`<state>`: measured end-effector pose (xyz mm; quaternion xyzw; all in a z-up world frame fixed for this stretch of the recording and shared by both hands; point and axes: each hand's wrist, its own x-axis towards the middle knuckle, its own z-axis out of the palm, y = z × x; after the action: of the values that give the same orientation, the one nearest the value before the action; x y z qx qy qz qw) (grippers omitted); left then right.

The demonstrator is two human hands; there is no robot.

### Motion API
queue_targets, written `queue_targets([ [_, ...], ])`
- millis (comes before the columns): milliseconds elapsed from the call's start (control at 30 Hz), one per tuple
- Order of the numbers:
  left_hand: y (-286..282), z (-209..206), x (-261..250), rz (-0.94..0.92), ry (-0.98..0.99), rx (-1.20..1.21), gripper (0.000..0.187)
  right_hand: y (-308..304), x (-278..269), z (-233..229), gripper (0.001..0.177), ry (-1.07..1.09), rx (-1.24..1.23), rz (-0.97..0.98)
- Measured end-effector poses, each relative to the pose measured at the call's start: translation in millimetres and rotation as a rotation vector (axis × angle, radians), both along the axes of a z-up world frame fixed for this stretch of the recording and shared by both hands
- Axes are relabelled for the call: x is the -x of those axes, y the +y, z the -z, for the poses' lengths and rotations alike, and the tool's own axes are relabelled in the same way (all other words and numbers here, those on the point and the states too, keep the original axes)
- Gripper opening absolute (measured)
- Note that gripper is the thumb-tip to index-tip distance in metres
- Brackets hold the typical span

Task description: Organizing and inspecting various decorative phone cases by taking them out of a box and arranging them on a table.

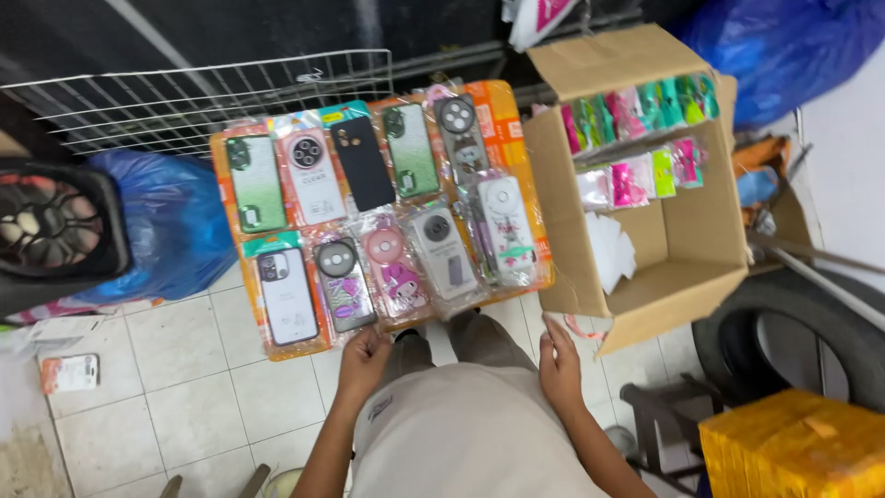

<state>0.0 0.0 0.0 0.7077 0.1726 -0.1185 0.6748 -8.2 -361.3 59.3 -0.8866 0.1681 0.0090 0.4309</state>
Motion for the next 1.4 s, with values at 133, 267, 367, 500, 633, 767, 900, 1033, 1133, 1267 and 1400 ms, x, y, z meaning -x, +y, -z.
queue_targets([
  [133,5,-20,-9,0.022,0.023,-0.007,0.04,4,-14,-16,0.053,-0.1,-0.161,0.011],
  [267,4,-19,1,-0.043,0.052,0.046,0.039,-16,-13,-2,0.048,-0.027,-0.144,0.192],
  [367,-1,-32,-3,-0.065,0.044,0.051,0.04,-40,-35,5,0.041,-0.086,-0.106,0.212],
  [500,-6,-45,4,-0.135,0.026,0.038,0.036,-96,-74,24,0.043,-0.08,-0.258,0.338],
  [633,-24,-53,16,-0.327,0.168,-0.026,0.033,-183,-124,95,0.048,-0.16,-0.07,0.185],
  [767,-41,-51,35,-0.437,0.144,-0.055,0.03,-235,-169,151,0.075,0.19,0.207,0.003],
  [900,-62,-58,54,-0.59,0.131,-0.071,0.027,-246,-195,184,0.099,0.36,0.303,-0.153],
  [1033,-85,-61,64,-0.732,0.158,-0.069,0.027,-225,-199,159,0.096,0.533,0.369,-0.131],
  [1133,-98,-73,46,-0.716,0.059,-0.049,0.016,-229,-197,157,0.082,0.535,0.275,-0.055],
  [1267,-120,-109,-26,-0.459,0.1,-0.231,0.016,-246,-191,159,0.048,0.41,-0.022,-0.077],
  [1400,-164,-151,-118,-0.046,-0.096,-0.582,0.031,-251,-178,142,0.039,0.474,-0.355,0.207],
])
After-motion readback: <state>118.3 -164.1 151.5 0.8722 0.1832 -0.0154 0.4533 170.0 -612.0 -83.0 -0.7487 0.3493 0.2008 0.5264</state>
